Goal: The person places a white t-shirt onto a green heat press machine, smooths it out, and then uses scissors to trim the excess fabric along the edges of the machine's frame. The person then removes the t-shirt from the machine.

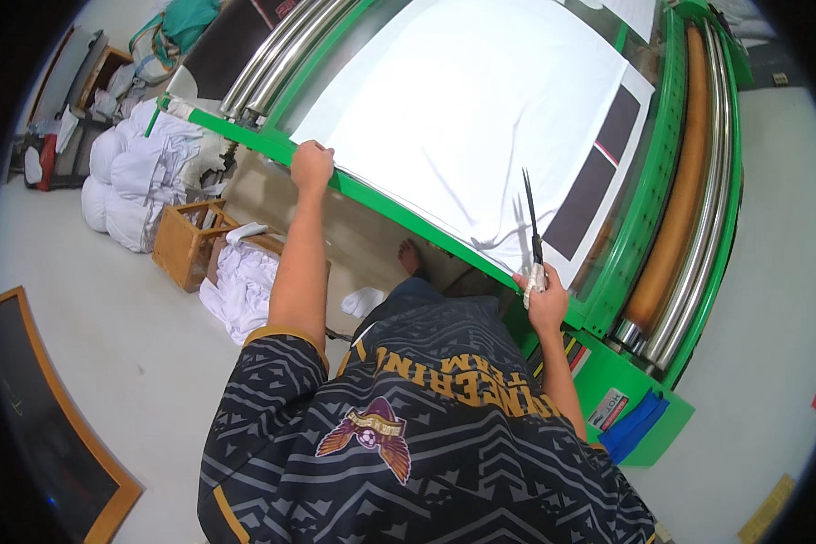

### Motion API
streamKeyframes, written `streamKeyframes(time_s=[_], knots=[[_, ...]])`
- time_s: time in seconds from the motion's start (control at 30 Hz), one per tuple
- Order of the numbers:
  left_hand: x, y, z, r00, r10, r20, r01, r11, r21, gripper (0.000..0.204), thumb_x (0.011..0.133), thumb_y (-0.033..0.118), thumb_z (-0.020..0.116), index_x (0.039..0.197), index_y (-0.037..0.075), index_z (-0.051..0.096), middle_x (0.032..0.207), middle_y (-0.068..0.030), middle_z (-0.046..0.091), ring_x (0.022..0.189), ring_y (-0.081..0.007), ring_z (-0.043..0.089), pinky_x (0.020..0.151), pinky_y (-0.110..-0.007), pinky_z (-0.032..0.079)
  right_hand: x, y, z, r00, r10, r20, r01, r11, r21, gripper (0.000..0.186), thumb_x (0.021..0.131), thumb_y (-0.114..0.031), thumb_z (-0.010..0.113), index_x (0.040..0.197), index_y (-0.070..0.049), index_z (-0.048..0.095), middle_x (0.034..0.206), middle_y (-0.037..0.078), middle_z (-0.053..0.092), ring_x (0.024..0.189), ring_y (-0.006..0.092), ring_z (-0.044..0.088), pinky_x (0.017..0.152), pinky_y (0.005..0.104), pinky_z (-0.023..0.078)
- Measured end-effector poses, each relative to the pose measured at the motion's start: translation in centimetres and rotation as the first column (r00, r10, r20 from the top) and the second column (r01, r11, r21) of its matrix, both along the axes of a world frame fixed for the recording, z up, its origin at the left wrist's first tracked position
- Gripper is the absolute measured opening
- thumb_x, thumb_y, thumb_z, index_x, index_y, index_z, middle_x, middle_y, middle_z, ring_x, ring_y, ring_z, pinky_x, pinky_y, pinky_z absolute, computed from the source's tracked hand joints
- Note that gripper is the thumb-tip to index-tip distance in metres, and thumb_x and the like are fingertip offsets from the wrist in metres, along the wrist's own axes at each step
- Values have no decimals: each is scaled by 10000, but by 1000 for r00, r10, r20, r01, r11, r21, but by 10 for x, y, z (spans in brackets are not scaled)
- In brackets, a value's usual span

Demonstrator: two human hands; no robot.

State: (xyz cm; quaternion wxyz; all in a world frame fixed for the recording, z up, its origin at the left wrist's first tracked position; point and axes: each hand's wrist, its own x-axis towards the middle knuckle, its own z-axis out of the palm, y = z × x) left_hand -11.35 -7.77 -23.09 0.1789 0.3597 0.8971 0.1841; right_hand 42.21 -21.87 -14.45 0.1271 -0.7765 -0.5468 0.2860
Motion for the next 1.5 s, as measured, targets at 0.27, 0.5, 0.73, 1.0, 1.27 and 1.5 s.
streamKeyframes(time_s=[0.27, 0.5, 0.73, 1.0, 1.27, 1.5], knots=[[-27, 31, 22, 972, -220, -78, 226, 971, 77, 199, 910, 255, 854, 976, 71, 820, 1032, -222, 817, 1012, -444, 776, 911, -536, 597, 20, -21, -3, 996, -86, -40, 88, 993, 73, 788, 818, -527, 998, 1367, -23, 743, 977, 167, 833, 839, 239, 766, 796, 398, 578], [-12, 59, 68, 942, -179, 285, 110, 964, 243, 209, 1071, 204, 705, 1083, -4, 701, 1024, -239, 776, 935, -359, 812, 814, -481, 675, 37, -46, -4, 979, -123, -165, 136, 989, 66, 847, 813, -549, 990, 1370, 32, 724, 1083, 212, 842, 967, 330, 823, 877, 428, 610], [64, 102, 110, 539, -320, 779, -168, 865, 473, 316, 1155, 111, 491, 1315, -160, 454, 1206, -344, 672, 982, -471, 811, 857, -485, 747, 53, -76, -2, 991, -59, -123, 70, 994, 87, 873, 804, -599, 974, 1389, 4, 737, 1052, 214, 838, 941, 354, 820, 865, 445, 612], [214, 137, 165, 379, -486, 787, -80, 830, 551, 383, 1181, 89, 395, 1400, -226, 386, 1341, -447, 620, 1202, -499, 755, 1005, -442, 714, 83, -109, 42, 969, 236, 66, -230, 969, -87, 860, 801, -644, 939, 1394, -59, 726, 979, 210, 830, 905, 414, 806, 812, 494, 615], [236, 228, 103, -47, -601, 798, -334, 762, 554, 123, 1118, 157, 557, 1229, 104, 558, 1395, -174, 723, 1367, -308, 681, 1146, -499, 469, 96, -129, 44, 915, 393, 97, -379, 916, -136, 886, 795, -686, 919, 1401, -71, 721, 889, 177, 808, 827, 407, 789, 762, 493, 595], [248, 136, 87, 394, -675, 624, 430, 736, 524, 293, 1077, 277, 691, 1219, 37, 782, 1215, -121, 822, 1183, -261, 787, 982, -404, 597, 94, -129, 45, 891, 429, 149, -409, 900, -150, 858, 802, -699, 901, 1384, -93, 727, 873, 164, 802, 825, 414, 785, 769, 517, 589]])
